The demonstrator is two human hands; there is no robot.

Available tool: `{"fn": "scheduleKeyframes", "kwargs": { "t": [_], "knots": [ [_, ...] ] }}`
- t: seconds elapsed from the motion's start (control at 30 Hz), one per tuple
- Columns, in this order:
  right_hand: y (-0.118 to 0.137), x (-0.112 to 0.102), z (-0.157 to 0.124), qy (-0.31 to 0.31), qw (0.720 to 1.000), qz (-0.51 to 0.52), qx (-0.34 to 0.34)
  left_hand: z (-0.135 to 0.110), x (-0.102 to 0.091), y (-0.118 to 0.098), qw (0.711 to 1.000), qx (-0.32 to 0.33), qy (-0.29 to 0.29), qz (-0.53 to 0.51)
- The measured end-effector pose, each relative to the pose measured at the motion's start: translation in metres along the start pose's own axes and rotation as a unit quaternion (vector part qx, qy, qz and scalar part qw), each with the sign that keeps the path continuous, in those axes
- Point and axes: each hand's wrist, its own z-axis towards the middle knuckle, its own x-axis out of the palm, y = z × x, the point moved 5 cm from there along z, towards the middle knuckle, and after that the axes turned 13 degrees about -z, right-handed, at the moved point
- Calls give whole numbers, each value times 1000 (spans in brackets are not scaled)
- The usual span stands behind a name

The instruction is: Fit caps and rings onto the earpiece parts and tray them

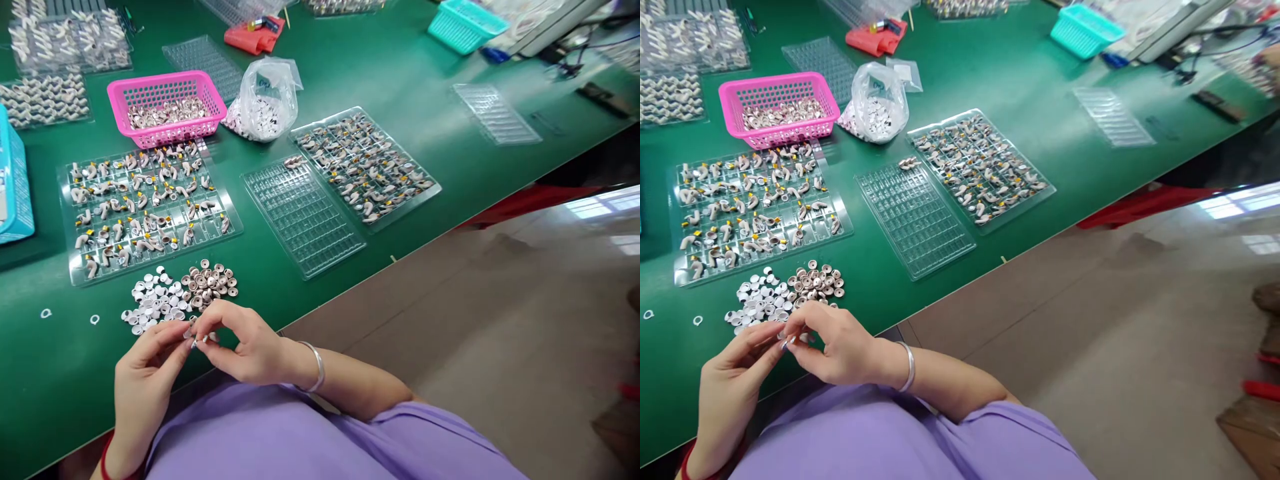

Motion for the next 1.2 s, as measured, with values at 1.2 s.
{"fn": "scheduleKeyframes", "kwargs": {
  "t": [1.2],
  "knots": [
    [-16, 15, 3, 31, 914, 287, 286, -15, -1, 0, 992, 102, -19, 66]
  ]
}}
